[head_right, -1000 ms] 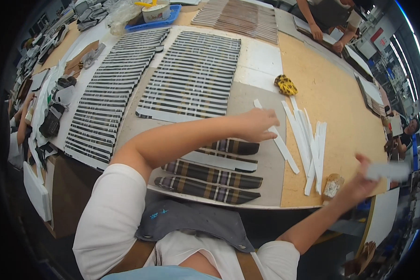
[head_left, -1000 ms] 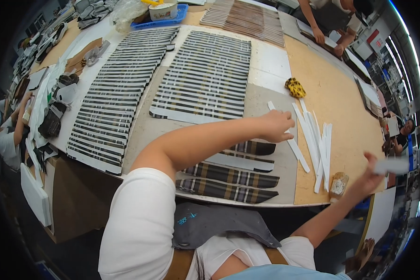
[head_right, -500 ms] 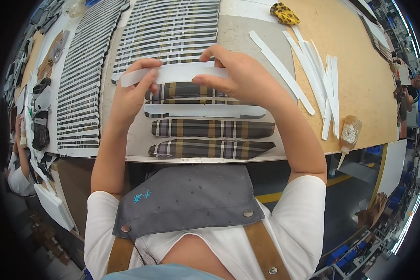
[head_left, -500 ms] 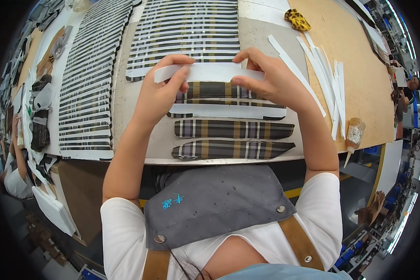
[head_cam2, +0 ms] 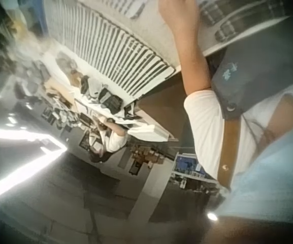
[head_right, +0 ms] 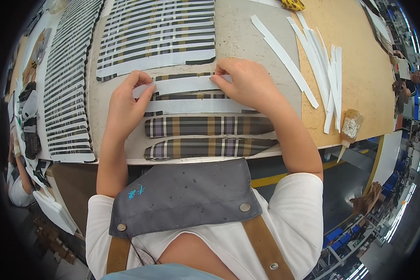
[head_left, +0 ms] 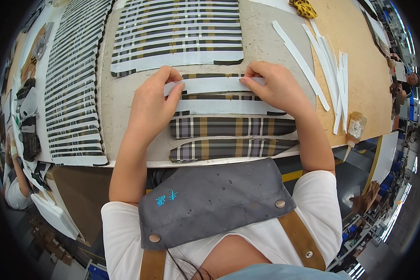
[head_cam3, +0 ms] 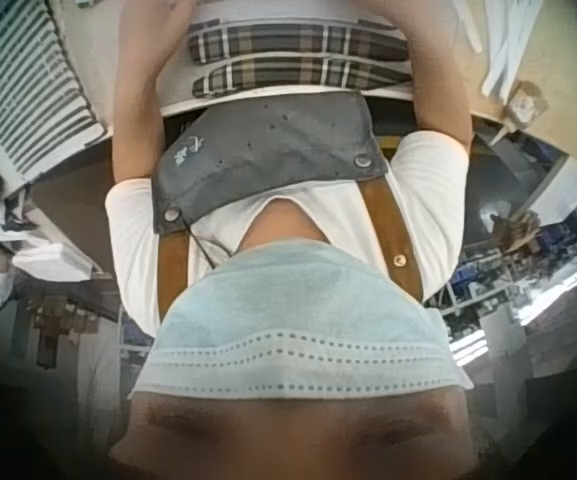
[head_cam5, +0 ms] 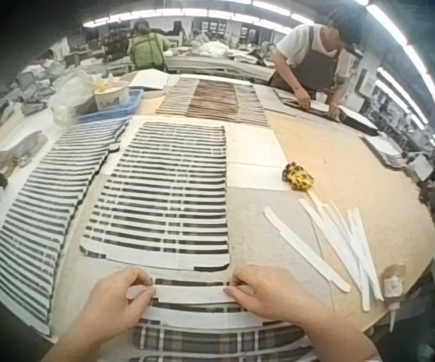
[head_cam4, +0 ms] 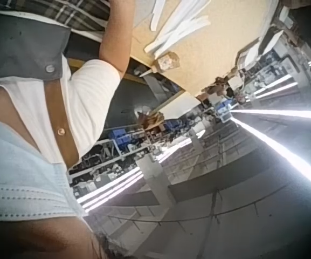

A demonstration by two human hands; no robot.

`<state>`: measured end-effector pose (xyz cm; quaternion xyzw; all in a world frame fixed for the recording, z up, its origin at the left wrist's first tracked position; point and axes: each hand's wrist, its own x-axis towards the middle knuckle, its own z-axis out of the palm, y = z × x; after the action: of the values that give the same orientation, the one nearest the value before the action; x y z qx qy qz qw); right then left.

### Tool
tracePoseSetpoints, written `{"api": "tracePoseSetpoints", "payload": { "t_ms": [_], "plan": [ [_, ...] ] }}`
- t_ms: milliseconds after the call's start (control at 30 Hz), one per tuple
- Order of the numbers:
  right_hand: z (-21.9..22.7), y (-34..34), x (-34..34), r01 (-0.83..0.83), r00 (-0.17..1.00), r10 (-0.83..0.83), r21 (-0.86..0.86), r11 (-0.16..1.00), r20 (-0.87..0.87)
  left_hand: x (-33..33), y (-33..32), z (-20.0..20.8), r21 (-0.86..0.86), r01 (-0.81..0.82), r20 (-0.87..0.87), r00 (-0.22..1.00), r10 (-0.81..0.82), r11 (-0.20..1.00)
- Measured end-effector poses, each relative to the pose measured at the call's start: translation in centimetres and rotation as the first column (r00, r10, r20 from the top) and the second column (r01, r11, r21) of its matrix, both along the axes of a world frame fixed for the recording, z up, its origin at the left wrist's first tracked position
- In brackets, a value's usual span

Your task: Applying glue and attaching lining strips to leather components for assembly.

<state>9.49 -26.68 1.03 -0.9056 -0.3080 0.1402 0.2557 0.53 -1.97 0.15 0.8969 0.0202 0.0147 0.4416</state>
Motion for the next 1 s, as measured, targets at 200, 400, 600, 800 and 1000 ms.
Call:
{"api": "tracePoseSetpoints", "payload": {
  "t_ms": [200,400,600,800,1000],
  "plan": [
    [-0.6,-0.2,0.0,-0.006,0.998,0.007,-0.013,1.000,0.070,0.3,-0.2,-0.8,0.112,0.004,0.029,1.000,-0.007,0.994],
    [-0.6,0.0,-0.1,-0.027,0.997,0.028,-0.021,0.999,0.066,0.2,-0.1,-1.2,0.159,-0.003,0.061,0.998,-0.007,0.987],
    [-0.5,0.0,-0.2,-0.032,0.996,0.035,-0.027,0.999,0.081,0.2,-0.3,-1.4,0.156,-0.027,0.108,0.994,0.010,0.987],
    [-0.7,0.0,-0.2,-0.042,0.995,0.046,-0.045,0.998,0.091,0.0,-0.3,-1.8,0.198,-0.028,0.146,0.989,-0.001,0.980],
    [-0.7,0.0,-0.3,-0.065,0.985,0.079,-0.090,0.994,0.155,0.0,-0.5,-0.4,0.434,-0.020,0.179,0.982,-0.064,0.901]
  ]
}}
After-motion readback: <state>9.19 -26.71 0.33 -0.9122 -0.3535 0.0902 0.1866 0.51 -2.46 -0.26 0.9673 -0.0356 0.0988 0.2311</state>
